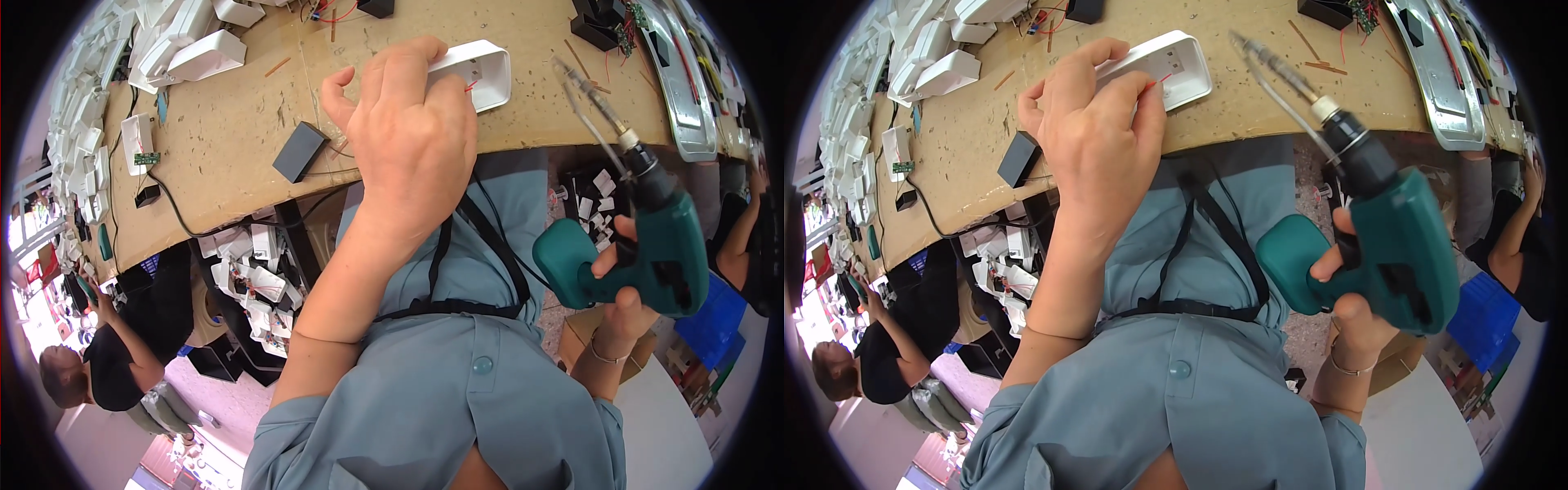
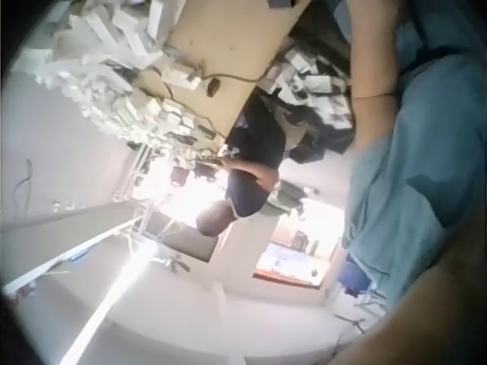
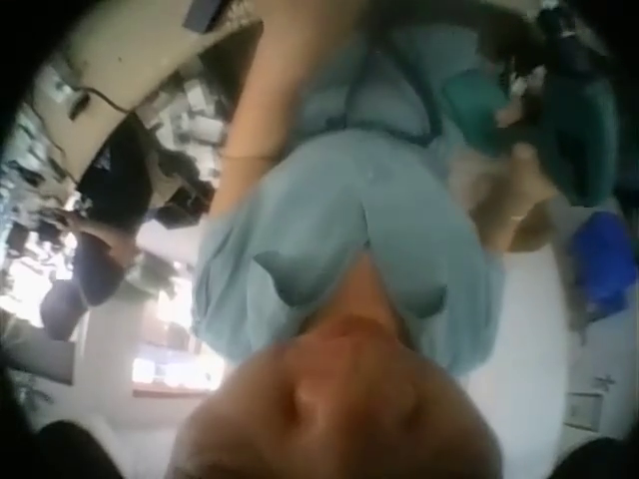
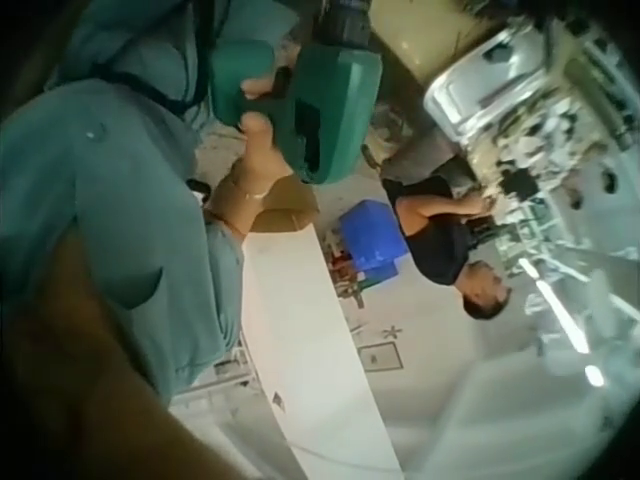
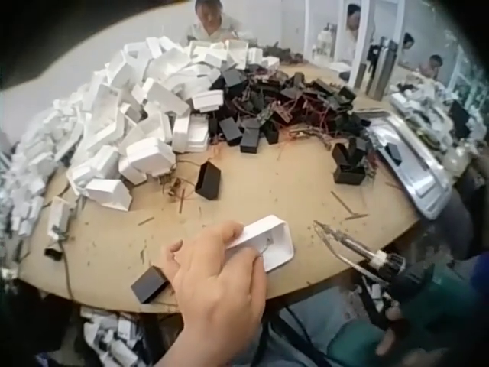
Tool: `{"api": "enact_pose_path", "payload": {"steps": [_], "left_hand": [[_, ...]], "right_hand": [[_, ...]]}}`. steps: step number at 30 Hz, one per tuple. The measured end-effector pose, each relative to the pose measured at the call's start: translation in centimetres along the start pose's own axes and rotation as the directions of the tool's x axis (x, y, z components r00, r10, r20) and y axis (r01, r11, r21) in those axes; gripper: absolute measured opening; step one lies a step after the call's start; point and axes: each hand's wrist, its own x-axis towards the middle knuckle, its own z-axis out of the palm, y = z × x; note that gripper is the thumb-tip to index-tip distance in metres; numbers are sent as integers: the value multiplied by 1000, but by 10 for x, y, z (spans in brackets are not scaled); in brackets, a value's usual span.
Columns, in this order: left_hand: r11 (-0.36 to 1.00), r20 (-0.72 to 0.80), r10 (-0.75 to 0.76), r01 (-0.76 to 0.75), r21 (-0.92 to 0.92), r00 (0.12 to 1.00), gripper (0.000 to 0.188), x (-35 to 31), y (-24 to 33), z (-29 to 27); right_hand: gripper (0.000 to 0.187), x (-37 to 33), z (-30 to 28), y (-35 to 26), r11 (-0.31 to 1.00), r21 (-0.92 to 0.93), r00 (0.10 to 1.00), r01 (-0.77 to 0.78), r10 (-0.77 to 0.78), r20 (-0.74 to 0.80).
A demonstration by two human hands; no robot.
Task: Soldering wires and electronic components into small white plastic enclosures at a production workstation.
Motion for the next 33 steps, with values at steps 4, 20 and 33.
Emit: {"api": "enact_pose_path", "payload": {"steps": [4, 20, 33], "left_hand": [[1000, 20, -5, 5, 2, 1000, 7, 1, 0, 4], [980, 196, -121, 149, -132, 973, 9, 6, 0, -21], [993, 191, -87, 101, -66, 978, 7, 8, 10, -17]], "right_hand": [[77, -7, 0, -1, 990, -65, 989, -124, 129, 76], [75, -3, 0, 4, 984, -98, 977, -147, 159, 139], [75, -7, -6, 2, 993, -68, 995, -93, 95, 28]]}}
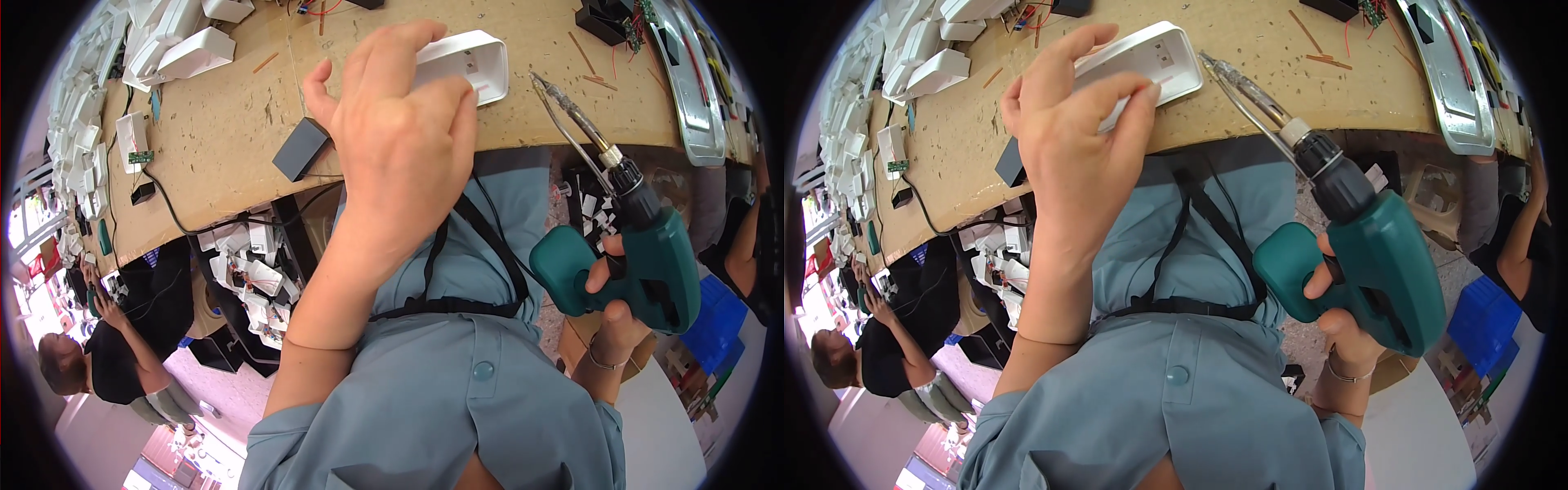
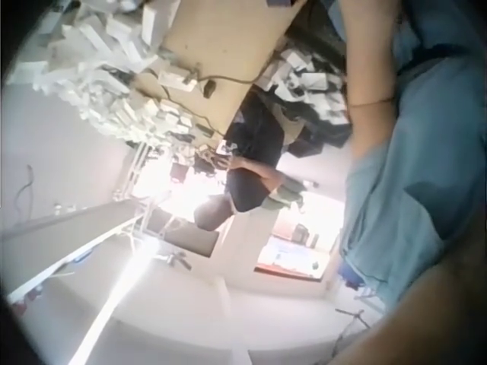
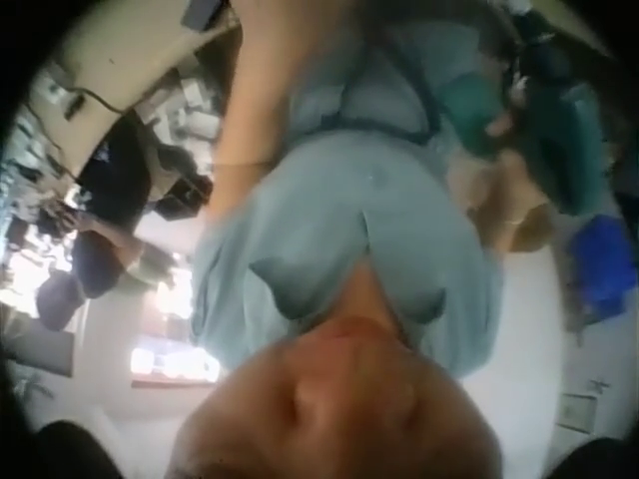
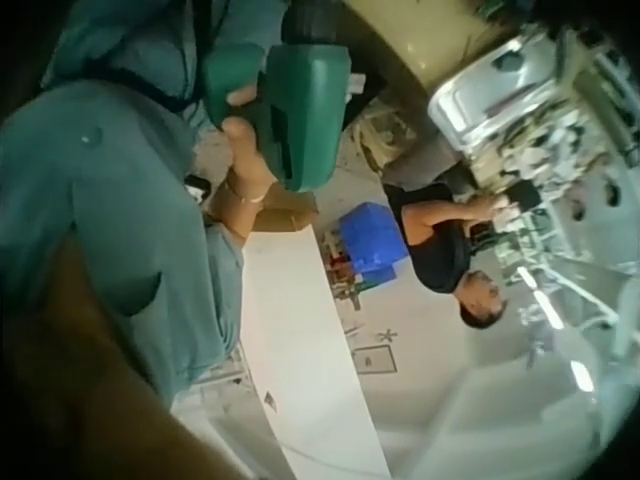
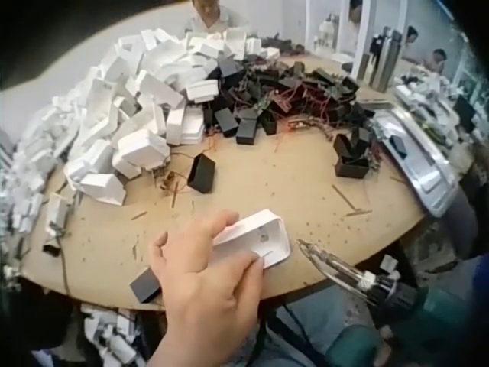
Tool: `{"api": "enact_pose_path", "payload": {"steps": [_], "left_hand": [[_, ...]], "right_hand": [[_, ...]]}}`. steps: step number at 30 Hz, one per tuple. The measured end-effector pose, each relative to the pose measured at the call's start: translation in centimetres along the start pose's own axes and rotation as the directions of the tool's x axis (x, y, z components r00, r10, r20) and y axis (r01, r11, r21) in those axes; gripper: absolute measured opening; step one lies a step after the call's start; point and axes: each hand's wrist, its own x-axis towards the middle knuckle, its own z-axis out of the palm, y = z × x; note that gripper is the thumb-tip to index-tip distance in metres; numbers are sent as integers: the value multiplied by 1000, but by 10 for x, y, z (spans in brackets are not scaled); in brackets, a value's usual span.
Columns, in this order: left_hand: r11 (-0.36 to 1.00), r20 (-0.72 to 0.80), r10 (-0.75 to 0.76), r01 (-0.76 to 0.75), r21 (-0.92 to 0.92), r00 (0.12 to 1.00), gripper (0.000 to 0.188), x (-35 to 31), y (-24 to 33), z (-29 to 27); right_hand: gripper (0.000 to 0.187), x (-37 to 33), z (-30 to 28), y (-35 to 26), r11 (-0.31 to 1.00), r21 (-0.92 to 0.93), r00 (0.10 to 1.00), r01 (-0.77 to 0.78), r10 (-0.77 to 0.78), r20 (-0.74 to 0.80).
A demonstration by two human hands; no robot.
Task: Soldering wires and electronic components into small white plastic enclosures at a production workstation.
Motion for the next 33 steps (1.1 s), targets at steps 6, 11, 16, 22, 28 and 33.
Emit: {"api": "enact_pose_path", "payload": {"steps": [6, 11, 16, 22, 28, 33], "left_hand": [[999, -95, 30, -27, 38, 995, 5, 2, -10, 20], [997, -128, 61, -53, 63, 990, 6, 4, -11, 26], [993, -116, 54, -42, 109, 992, 5, 4, -12, 23], [991, -93, 61, -49, 122, 994, 6, 8, -2, 18], [992, -92, 68, -57, 115, 993, 5, 8, -3, 18], [992, -83, 65, -55, 117, 994, 5, 9, -3, 17]], "right_hand": [[72, 1, 0, 1, 999, -7, 997, -41, 42, 67], [70, 7, -1, 4, 997, -66, 989, -39, 48, 140], [70, 11, 6, 3, 997, -41, 984, -68, 74, 165], [69, 16, 9, 4, 995, -29, 983, -100, 104, 154], [68, 21, 11, 4, 995, -49, 980, -88, 95, 174], [66, 23, 14, 3, 991, -14, 976, -131, 131, 172]]}}
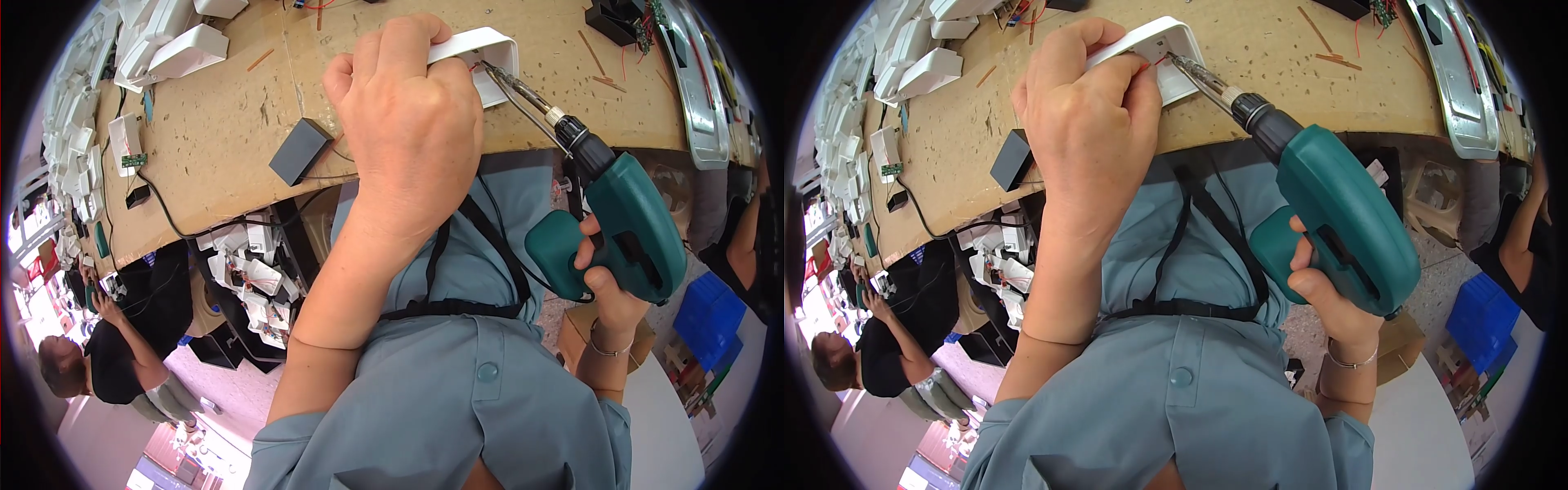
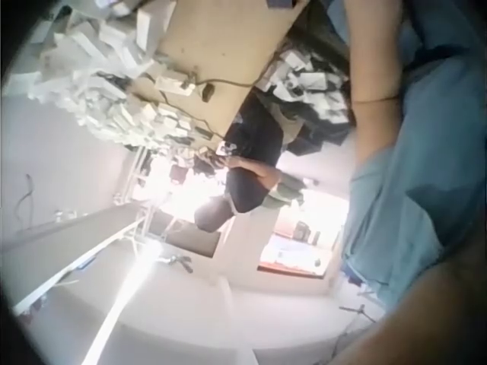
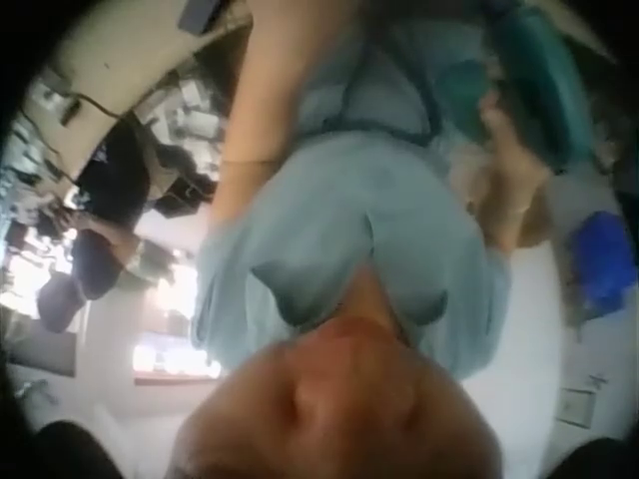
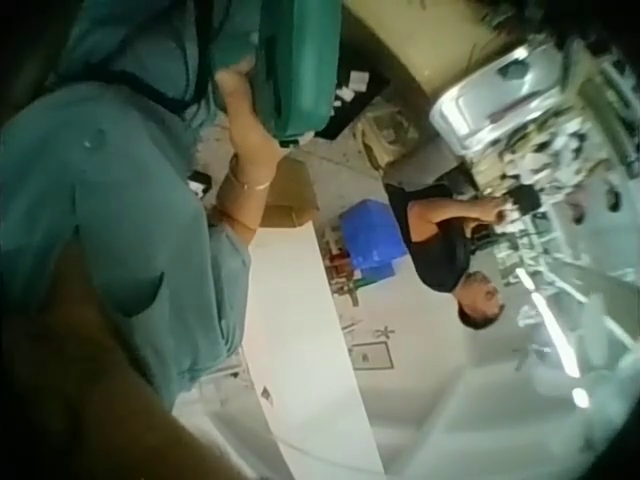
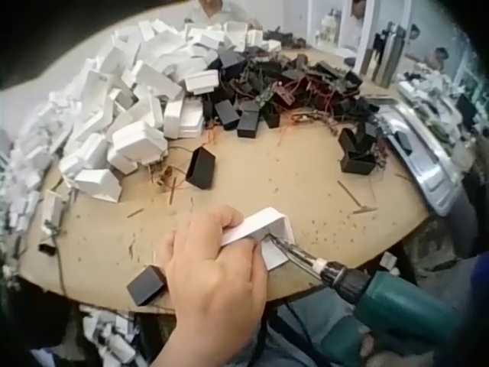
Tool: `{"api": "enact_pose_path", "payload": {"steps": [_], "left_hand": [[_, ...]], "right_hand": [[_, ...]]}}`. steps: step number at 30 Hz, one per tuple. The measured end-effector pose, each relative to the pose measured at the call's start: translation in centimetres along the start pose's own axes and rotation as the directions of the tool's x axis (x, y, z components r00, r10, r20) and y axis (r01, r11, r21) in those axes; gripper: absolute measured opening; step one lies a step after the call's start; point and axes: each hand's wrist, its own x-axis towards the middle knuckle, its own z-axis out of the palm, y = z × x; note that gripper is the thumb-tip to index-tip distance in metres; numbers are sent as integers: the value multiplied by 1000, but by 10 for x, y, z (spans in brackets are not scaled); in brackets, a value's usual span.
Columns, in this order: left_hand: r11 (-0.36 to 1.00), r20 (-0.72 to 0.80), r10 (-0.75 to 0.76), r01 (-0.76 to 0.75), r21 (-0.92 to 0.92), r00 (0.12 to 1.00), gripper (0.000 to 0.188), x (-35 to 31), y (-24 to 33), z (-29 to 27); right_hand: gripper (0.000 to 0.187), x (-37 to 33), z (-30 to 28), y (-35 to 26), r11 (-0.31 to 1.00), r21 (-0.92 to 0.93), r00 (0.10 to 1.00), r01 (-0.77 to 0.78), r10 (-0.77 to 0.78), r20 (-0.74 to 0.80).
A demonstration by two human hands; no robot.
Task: Soldering wires and electronic components into small white plastic enclosures at a production workstation.
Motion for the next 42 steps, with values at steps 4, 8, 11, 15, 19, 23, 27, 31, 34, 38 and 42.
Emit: {"api": "enact_pose_path", "payload": {"steps": [4, 8, 11, 15, 19, 23, 27, 31, 34, 38, 42], "left_hand": [[1000, -32, 25, -24, 13, 999, 3, -2, -2, -4], [999, -66, 31, -29, 33, 997, 3, -2, -3, -6], [999, -67, 43, -41, 36, 997, 3, -2, -2, -7], [998, -69, 53, -50, 33, 996, 3, -2, -3, -7], [999, -54, 38, -37, 20, 998, 4, -2, -3, -8], [999, -2, 18, -18, 28, 1000, 4, 1, -1, -10], [999, 48, -1, -1, 41, 999, 6, 6, 1, -13], [999, 100, -19, 14, 51, 995, 7, 8, 4, -13], [977, -323, 188, -211, -39, 928, 8, 10, -24, 37], [993, 218, -74, 51, 111, 973, 7, 12, 9, -11], [899, -677, 316, -437, -9, 665, 7, 8, -33, 54]], "right_hand": [[62, 0, 1, 1, 999, 25, 1000, -28, 28, -6], [60, 0, 1, -3, 998, -30, 999, -49, 50, 20], [57, -2, 2, -3, 996, -42, 997, -74, 73, -27], [54, -2, 2, -8, 994, -78, 997, -77, 76, -18], [51, -2, 2, -12, 989, -112, 995, -96, 96, -1], [49, -3, 1, -9, 984, -177, 999, 26, -31, -26], [50, -3, 5, -13, 978, -206, 998, 34, -43, -40], [53, -4, -1, -14, 967, -253, 999, 40, -41, 4], [57, -3, 1, -15, 961, -268, 998, 64, -57, 34], [64, -2, 1, -15, 965, -257, 999, 51, -49, 12], [73, -4, 5, -18, 982, -185, 999, -21, 14, -43]]}}
